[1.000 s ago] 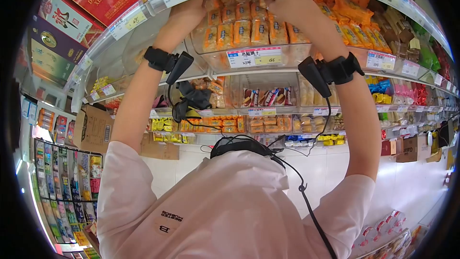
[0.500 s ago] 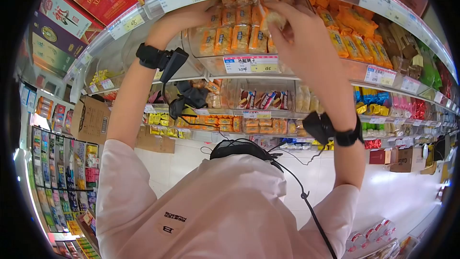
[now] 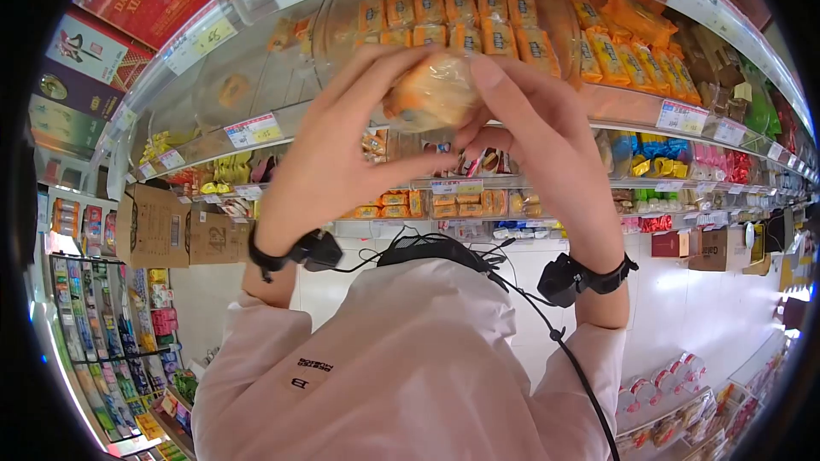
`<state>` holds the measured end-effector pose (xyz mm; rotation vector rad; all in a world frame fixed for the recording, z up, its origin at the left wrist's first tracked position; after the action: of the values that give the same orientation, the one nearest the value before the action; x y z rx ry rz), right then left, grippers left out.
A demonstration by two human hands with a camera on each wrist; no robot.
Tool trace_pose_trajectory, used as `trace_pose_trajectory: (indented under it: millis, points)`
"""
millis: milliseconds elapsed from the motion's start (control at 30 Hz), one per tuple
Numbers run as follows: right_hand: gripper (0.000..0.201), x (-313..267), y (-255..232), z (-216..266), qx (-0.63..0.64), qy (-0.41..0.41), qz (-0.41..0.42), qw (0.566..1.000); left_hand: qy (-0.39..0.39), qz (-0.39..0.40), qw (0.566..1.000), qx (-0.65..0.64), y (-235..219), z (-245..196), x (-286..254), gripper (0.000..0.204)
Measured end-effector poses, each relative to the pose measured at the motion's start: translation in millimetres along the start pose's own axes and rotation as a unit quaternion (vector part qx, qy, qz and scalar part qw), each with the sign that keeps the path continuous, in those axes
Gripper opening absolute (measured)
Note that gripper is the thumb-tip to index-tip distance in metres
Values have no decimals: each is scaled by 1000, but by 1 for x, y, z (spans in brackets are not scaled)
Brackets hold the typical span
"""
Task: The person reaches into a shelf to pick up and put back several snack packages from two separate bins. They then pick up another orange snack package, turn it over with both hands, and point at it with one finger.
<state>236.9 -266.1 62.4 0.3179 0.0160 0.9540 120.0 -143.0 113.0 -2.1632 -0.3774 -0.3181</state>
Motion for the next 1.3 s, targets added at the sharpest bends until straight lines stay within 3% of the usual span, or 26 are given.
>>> trace_pose_trajectory:
  millis: [33, 100, 133, 233, 333, 433, 533, 633, 700, 800, 900, 967, 1067, 1100, 1200, 1267, 1300]
  points:
    - [46, 3, 10, -1, 0, 2, 35, 999, -36, -17, 995, -87, 0, 8, -5, 72]
    - [43, -1, 22, 14, -124, -41, 25, 991, -97, -55, 961, -252, 6, 37, -15, 64]
    - [41, -3, 28, 21, -184, -64, 16, 981, -88, -88, 936, -330, 7, 46, -19, 54]
    - [39, -5, 46, 21, -370, -199, 52, 906, -146, -77, 877, -452, 4, 58, -32, 55]
    - [53, -4, 59, -7, -233, -154, 58, 958, -154, -87, 831, -528, -1, 61, -41, 57]
    - [58, -4, 65, -24, -176, -109, 45, 977, -93, -142, 906, -388, -8, 73, -51, 59]
    - [59, -2, 69, -14, -210, -113, 47, 970, -107, -124, 936, -310, -18, 68, -54, 64]
    - [54, -9, 71, 7, -280, -122, 7, 952, -44, -164, 951, -260, -35, 72, -61, 59]
    - [51, -10, 55, 22, -370, -162, -51, 913, -39, -194, 959, -204, -52, 79, -68, 43]
    - [42, -1, 37, 40, -473, -157, -131, 857, -28, -262, 961, -78, -78, 97, -81, 27]
    - [35, 19, 29, 46, -545, -144, -147, 813, -59, -316, 946, 34, -101, 121, -82, 13]
    - [34, 37, 25, 45, -576, -157, -127, 792, -86, -340, 932, 94, -110, 147, -78, 13]
    - [34, 70, 0, 42, -668, -173, -132, 712, -73, -351, 901, 243, -110, 163, -71, 20]
    - [35, 84, -11, 41, -699, -173, -132, 681, -79, -344, 902, 248, -107, 167, -71, 22]
    - [40, 121, -18, 42, -735, -188, -101, 644, -94, -329, 903, 261, -100, 172, -67, 29]
    - [39, 156, -31, 39, -800, -159, -72, 575, -111, -328, 899, 268, -100, 173, -68, 31]
    - [39, 165, -36, 38, -807, -159, -64, 565, -104, -329, 900, 267, -99, 173, -67, 31]
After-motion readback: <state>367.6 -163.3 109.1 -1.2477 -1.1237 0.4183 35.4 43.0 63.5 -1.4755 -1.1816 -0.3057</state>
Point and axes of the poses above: each hand's wrist, its own x-axis towards the middle knuckle, its own y-axis out of the palm, z = x × y, the point moved 7 cm from there along x, towards the middle knuckle, and after that the axes turned 3 degrees about -y, right-handed, at the moved point
